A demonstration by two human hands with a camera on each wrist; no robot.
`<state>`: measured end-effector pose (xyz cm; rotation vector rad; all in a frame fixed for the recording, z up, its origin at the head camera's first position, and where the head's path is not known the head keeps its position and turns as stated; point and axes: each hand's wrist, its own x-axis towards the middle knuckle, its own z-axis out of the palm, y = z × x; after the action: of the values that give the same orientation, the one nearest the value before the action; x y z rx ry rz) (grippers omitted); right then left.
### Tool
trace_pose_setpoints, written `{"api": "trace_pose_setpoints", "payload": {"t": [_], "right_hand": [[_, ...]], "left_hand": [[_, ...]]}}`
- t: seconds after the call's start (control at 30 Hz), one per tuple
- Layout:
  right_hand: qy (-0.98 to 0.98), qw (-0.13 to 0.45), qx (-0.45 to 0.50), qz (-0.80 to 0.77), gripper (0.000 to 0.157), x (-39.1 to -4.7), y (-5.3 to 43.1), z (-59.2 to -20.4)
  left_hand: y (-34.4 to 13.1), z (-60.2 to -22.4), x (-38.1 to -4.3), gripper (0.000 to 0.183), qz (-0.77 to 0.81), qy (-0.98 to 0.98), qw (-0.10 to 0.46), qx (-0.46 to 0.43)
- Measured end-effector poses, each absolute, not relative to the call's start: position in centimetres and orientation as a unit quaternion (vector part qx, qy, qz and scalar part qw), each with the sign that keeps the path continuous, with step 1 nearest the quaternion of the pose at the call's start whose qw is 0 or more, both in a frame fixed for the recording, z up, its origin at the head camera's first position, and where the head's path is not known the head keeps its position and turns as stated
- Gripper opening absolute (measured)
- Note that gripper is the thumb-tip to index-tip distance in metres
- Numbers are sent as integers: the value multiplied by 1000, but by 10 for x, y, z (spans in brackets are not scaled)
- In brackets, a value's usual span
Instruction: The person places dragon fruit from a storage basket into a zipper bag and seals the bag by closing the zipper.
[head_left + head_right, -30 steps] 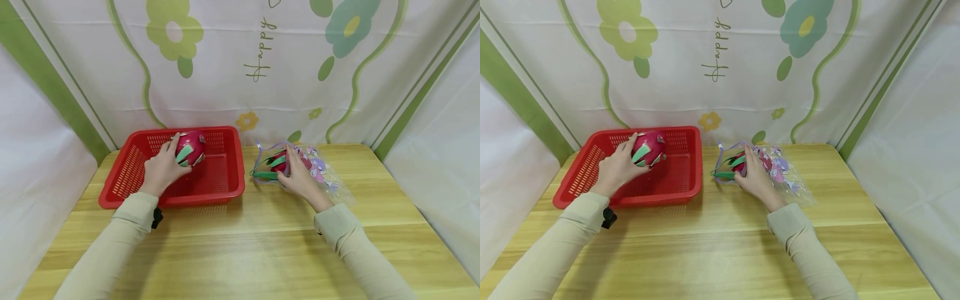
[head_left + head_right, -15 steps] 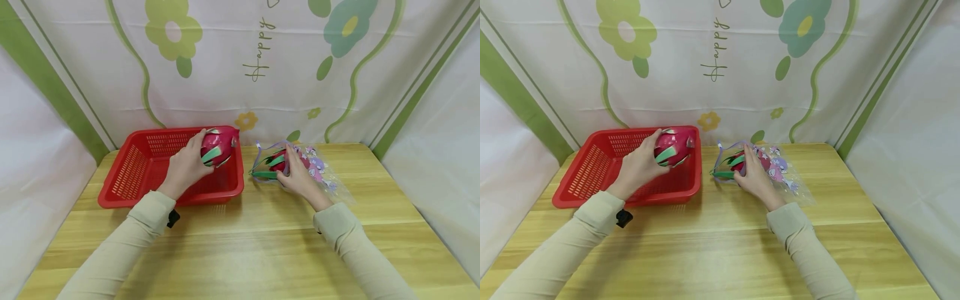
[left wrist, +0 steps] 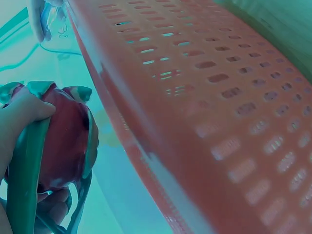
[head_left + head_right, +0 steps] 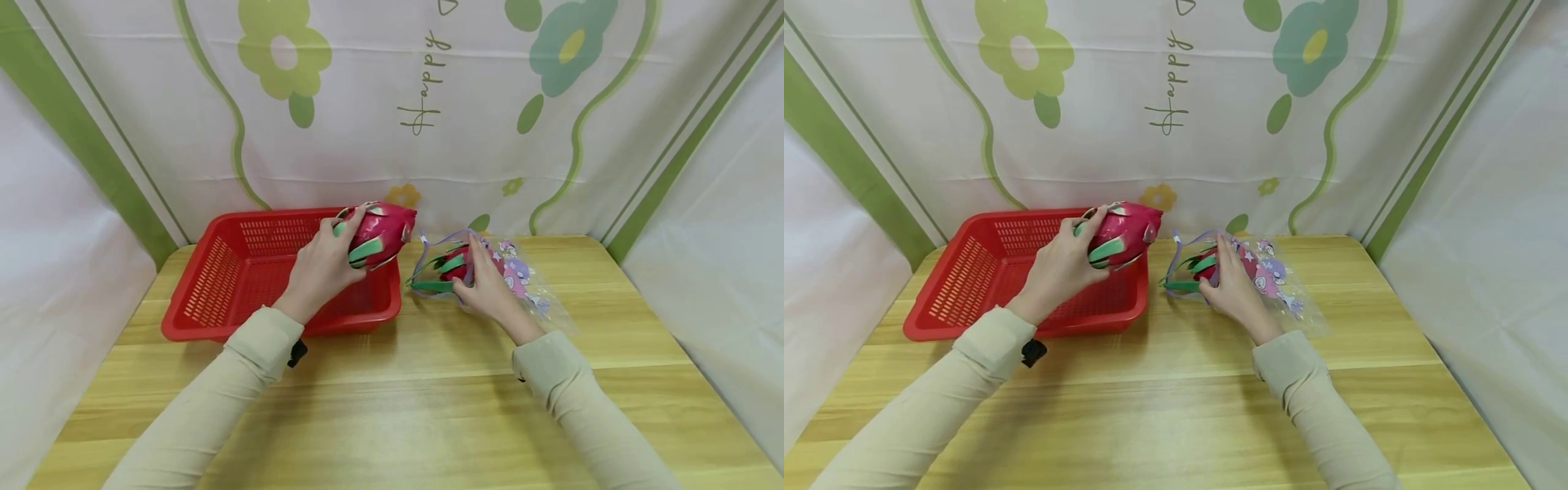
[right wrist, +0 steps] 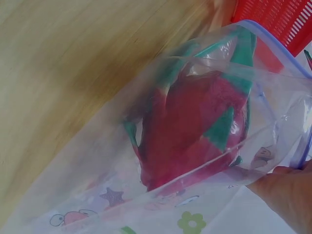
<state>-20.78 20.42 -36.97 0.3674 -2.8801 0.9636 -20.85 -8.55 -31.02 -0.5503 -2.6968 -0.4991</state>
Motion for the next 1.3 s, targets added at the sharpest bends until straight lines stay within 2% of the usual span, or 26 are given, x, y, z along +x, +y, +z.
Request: {"api": "trace_pose_setpoints", "payload": {"t": [0.47, 0.77, 1.13, 1.3], "right_hand": [[-937, 55, 113, 327, 89, -211, 207, -372], [-936, 63, 110, 329, 90, -211, 208, -372], [-932, 71, 99, 340, 95, -209, 210, -368], [-936, 72, 98, 332, 95, -208, 212, -367]], "left_hand": [[-50, -316, -211, 96, -166, -933, 190, -257], [-30, -322, -209, 100, -132, -932, 176, -288], [-10, -323, -213, 98, -85, -938, 143, -304], [0, -326, -217, 98, -90, -946, 106, -294]]}}
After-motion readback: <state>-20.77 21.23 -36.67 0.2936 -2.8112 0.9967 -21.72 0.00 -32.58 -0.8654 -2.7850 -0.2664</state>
